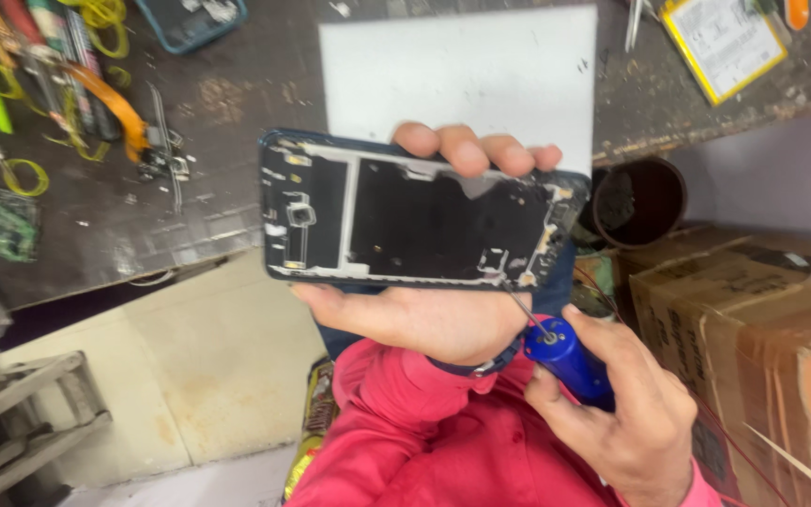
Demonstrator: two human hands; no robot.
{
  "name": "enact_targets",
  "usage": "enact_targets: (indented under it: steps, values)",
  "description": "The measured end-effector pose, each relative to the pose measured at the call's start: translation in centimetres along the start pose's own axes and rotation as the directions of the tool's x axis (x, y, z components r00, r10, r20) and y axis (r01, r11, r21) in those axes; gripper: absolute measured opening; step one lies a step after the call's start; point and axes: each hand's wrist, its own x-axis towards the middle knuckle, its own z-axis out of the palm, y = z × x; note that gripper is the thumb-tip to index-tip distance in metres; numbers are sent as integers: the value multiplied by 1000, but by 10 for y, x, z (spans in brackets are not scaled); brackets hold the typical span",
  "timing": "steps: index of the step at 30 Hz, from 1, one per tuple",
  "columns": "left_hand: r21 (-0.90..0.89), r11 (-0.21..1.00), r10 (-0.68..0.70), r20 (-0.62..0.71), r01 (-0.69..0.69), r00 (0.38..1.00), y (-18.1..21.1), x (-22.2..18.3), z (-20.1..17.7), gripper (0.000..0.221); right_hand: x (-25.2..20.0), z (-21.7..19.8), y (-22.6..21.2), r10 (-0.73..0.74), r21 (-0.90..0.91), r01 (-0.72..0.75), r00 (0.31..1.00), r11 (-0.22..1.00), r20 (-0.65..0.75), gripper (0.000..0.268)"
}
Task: The person uses a blue electric screwdriver to remove screws from the back frame of a disassembled smartphone. They rotate the phone to access different screw locations along the perimeter and continue unscrewing throughout the clip.
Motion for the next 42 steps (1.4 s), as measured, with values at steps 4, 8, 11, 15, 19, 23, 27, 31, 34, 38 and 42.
enact_targets:
  steps: [4, 8, 11, 15, 19, 23, 27, 31, 34, 38, 42]
  values:
    - [67, 997, 26, -23, -24, 999, -3, 6, 11, 98, 4, 5, -1, 32, 21, -31, 998, 999, -62, 49]
    - [37, 999, 9, -84, -6, 996, -4, 5, 10, 103, 0, 12, 6, 32, 10, -31, 993, 999, -114, 46]
    - [21, 1000, 11, -95, -9, 995, -6, 6, 6, 104, -2, 17, 17, 30, 46, -25, 992, 999, -126, 47]
    - [47, 999, 13, -97, -8, 995, -3, 7, 8, 102, -7, 19, 26, 53, 75, -45, 993, 996, -107, 51]
    - [29, 1000, -6, -103, 9, 995, -1, 7, 9, 102, -12, 20, 31, 86, 32, -83, 991, 996, -99, 52]
    - [9, 1000, -14, -122, 16, 992, 0, 10, 8, 103, -12, 21, 32, 98, 3, -98, 991, 995, -95, 52]
    - [-62, 998, -38, -179, 28, 983, 1, 6, 12, 105, -13, 20, 28, 86, -10, -87, 991, 996, -99, 52]
    - [-21, 997, -77, -96, 76, 992, 9, 14, 16, 109, -11, 19, 24, 60, 24, -58, 991, 998, -117, 49]
    - [-71, 984, -171, -115, 163, 979, 20, 9, 17, 113, -19, 11, 19, 60, 30, -57, 993, 998, -98, 47]
    - [47, 972, -219, -172, 230, 960, 34, 11, 16, 115, -17, 2, 13, 62, 62, -60, 998, 996, -30, 47]
    - [50, 974, -210, -144, 219, 967, 39, 9, 18, 110, -17, -4, 10, -29, 67, 31, 999, 997, -40, 49]
